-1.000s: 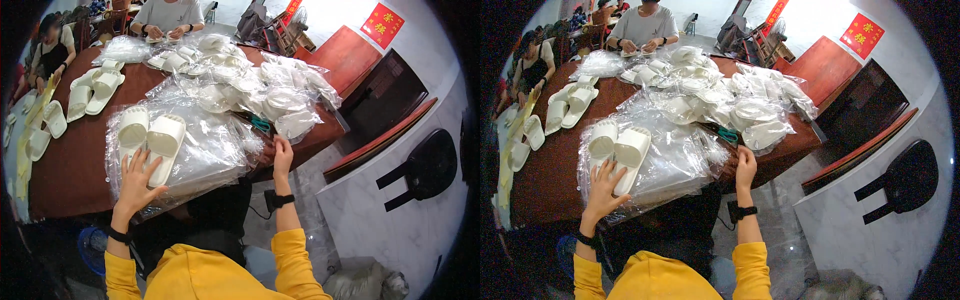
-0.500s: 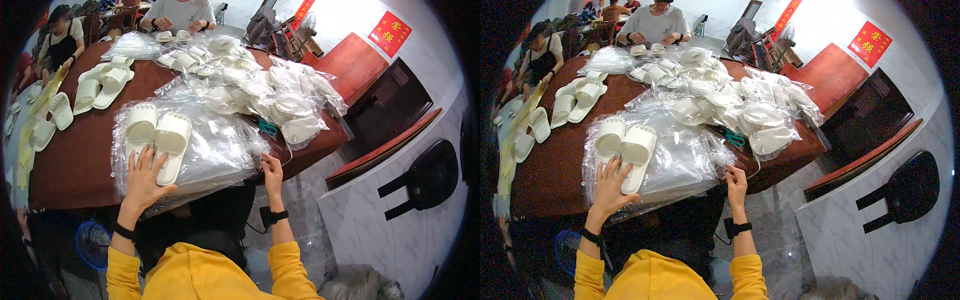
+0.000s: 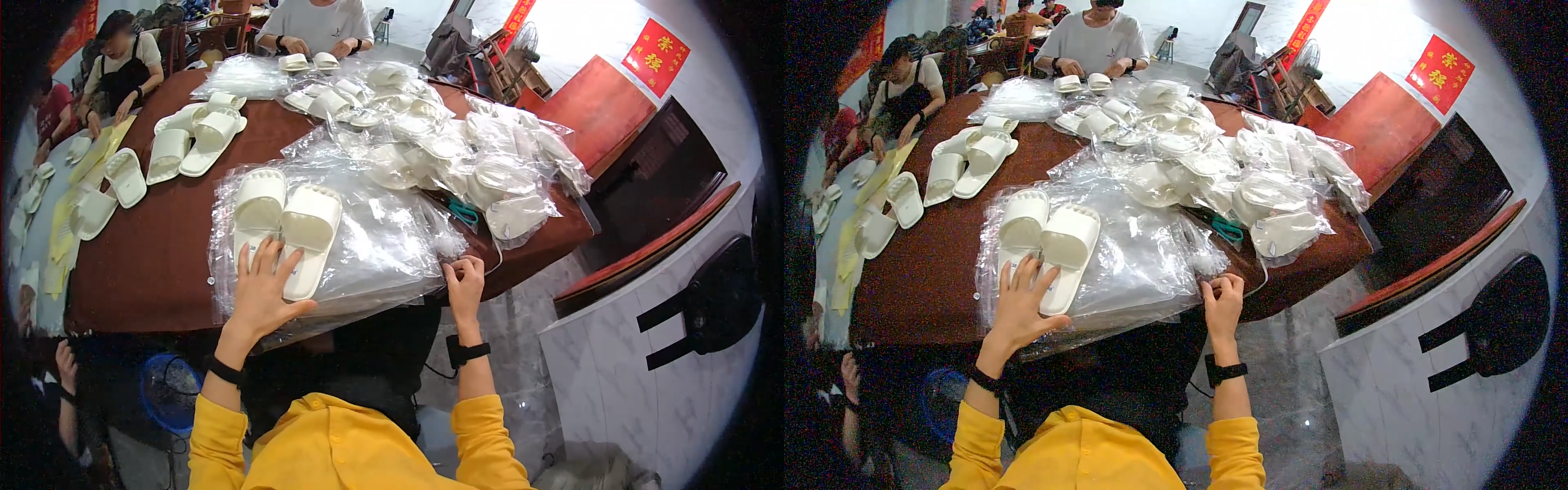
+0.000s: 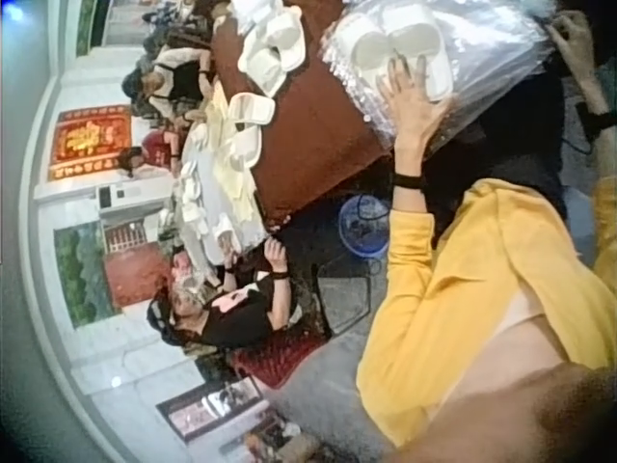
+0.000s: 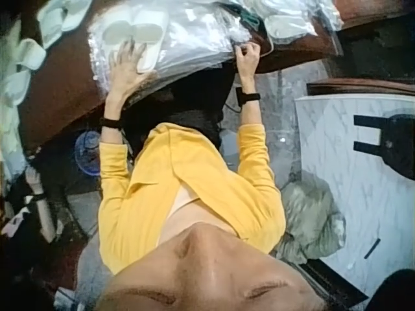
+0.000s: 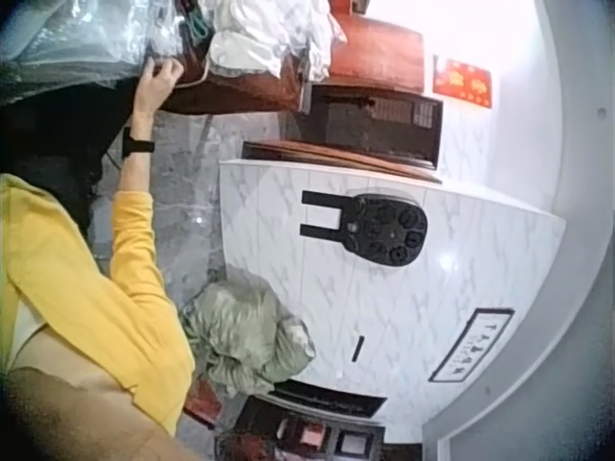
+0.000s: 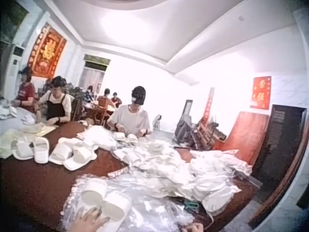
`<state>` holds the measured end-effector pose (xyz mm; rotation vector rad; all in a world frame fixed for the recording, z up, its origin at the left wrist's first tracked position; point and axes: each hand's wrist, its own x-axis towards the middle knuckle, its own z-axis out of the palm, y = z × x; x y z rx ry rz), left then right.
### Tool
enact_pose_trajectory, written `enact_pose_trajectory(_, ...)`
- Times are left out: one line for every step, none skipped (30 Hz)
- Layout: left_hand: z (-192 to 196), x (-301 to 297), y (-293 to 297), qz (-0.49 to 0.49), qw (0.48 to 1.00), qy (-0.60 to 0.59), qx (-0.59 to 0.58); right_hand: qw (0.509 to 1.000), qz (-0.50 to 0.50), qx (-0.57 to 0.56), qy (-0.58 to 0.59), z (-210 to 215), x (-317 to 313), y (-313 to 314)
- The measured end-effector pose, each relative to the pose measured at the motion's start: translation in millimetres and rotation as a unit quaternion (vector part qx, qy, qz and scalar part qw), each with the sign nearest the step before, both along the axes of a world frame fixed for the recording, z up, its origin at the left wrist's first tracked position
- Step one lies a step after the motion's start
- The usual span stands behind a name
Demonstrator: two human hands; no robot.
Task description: Packaging white slippers into clear plastic bags at a factory workbench.
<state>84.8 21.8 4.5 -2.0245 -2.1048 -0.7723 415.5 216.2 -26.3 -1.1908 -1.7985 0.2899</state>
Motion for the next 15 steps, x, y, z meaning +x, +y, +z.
enact_pose_trajectory(1,0,1,-0.004,1.0,-0.001,-0.001,0.999,0.013,-0.008,0.028,0,3,0)
enact_pose_trajectory(1,0,0,-0.006,1.0,-0.002,-0.003,0.999,0.005,-0.021,0.045,4,5,-3)
enact_pose_trajectory(1,-1,0,-0.005,1.0,-0.002,-0.002,0.999,0.006,-0.02,0.046,4,10,-3)
enact_pose_trajectory(1,-1,1,-0.008,1.0,-0.002,-0.004,0.998,-0.007,-0.022,0.064,5,18,-3)
enact_pose_trajectory(1,-2,-1,-0.011,1.0,-0.002,-0.005,0.996,-0.02,-0.025,0.081,6,28,-5)
enact_pose_trajectory(-2,-4,-2,-0.006,1.0,-0.002,-0.011,0.987,-0.024,-0.085,0.132,7,35,-7)
enact_pose_trajectory(-3,-6,-3,-0.004,1.0,0.001,-0.02,0.945,-0.009,-0.184,0.269,10,44,-7)
enact_pose_trajectory(-5,-10,-6,-0.001,1.0,0.006,-0.027,0.918,-0.018,-0.229,0.323,17,54,-10)
enact_pose_trajectory(-5,-11,-8,0.009,0.999,0.008,-0.03,0.905,0.028,-0.174,0.388,23,58,-19)
enact_pose_trajectory(-3,-9,-7,0.007,0.999,0.012,-0.033,0.864,0.054,-0.163,0.474,27,75,-20)
enact_pose_trajectory(-3,-8,-7,0.009,0.999,0.018,-0.037,0.846,0.101,-0.171,0.494,34,98,-22)
enact_pose_trajectory(-10,-10,-5,0.005,0.999,0.026,-0.021,0.826,0.171,-0.149,0.516,43,112,-29)
enact_pose_trajectory(-8,-8,-1,0.013,0.999,0.03,-0.022,0.814,0.142,-0.086,0.556,34,155,-31)
enact_pose_trajectory(-5,-3,4,-0.002,0.999,0.02,-0.027,0.815,0.204,0.026,0.542,32,195,-27)
enact_pose_trajectory(-6,-5,1,-0.004,0.999,0.013,-0.04,0.812,0.116,0.017,0.572,48,206,-39)
